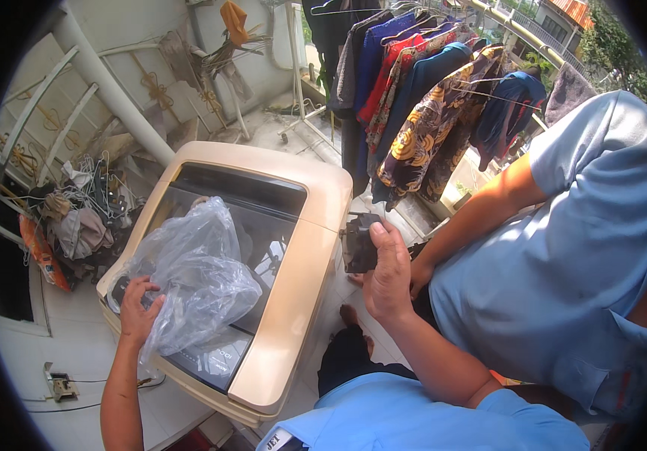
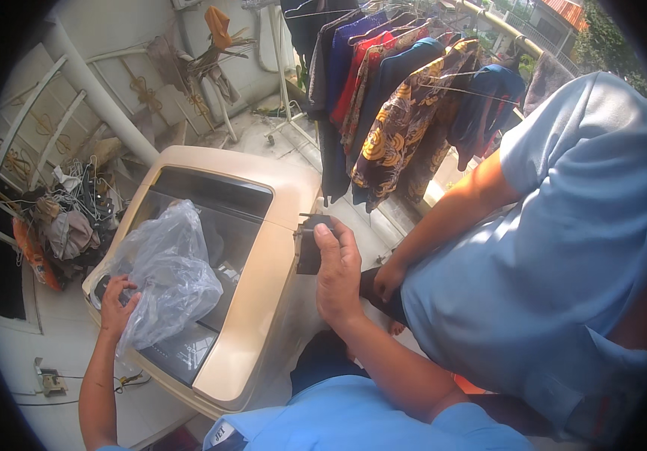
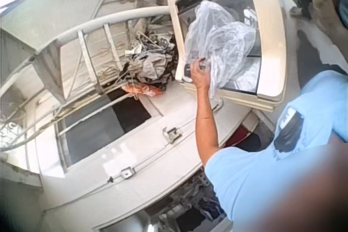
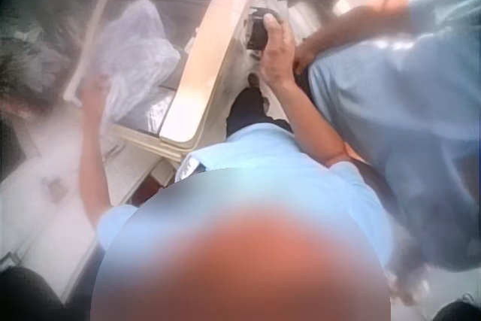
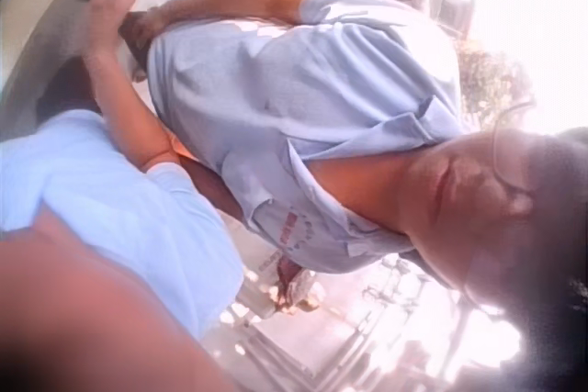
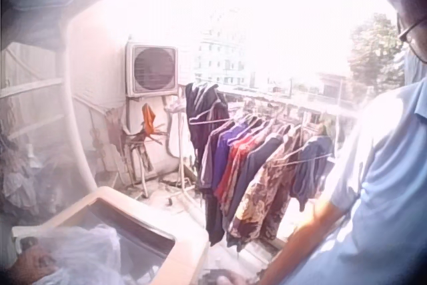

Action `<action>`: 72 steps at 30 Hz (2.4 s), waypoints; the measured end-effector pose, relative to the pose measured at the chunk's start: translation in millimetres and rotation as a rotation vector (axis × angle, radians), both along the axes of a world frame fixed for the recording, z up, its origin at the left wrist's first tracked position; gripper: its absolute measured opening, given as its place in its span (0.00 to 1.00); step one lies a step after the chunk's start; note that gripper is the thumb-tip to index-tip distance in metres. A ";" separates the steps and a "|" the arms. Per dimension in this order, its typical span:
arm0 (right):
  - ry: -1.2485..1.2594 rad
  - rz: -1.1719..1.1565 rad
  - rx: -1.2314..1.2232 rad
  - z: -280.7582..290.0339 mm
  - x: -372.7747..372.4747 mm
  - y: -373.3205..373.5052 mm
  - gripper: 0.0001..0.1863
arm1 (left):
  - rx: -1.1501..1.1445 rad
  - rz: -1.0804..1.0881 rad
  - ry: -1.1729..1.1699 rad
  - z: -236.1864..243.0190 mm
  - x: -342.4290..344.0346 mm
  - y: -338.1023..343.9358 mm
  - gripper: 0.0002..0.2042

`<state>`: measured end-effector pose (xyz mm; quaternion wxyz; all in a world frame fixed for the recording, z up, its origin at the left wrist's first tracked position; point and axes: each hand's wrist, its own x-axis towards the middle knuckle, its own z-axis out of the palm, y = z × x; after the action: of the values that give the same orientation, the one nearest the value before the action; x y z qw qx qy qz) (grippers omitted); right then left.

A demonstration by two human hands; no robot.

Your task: The person removes a small black component from the underside of a top-loading washing machine using pliers, then wipes it with a cloth while another person stands nearby.

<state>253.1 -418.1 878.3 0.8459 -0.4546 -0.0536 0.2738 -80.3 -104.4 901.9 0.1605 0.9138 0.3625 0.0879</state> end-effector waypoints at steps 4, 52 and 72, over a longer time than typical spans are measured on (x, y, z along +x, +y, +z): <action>-0.088 -0.006 0.149 27.4 39.8 71.3 0.24 | 0.048 0.008 -0.039 -5.9 -11.8 -2.7 0.12; -0.170 -1.032 0.748 64.3 426.9 -145.9 0.26 | -1.381 -0.008 -0.954 52.1 263.2 -57.6 0.33; -0.641 -0.947 0.162 177.1 377.4 -12.9 0.14 | -1.343 0.019 -0.933 31.6 243.5 -48.7 0.34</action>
<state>630.4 -431.1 1055.4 0.8497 -0.4232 -0.1188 -0.2913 163.1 -153.1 933.6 0.8075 0.4891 0.2416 0.2245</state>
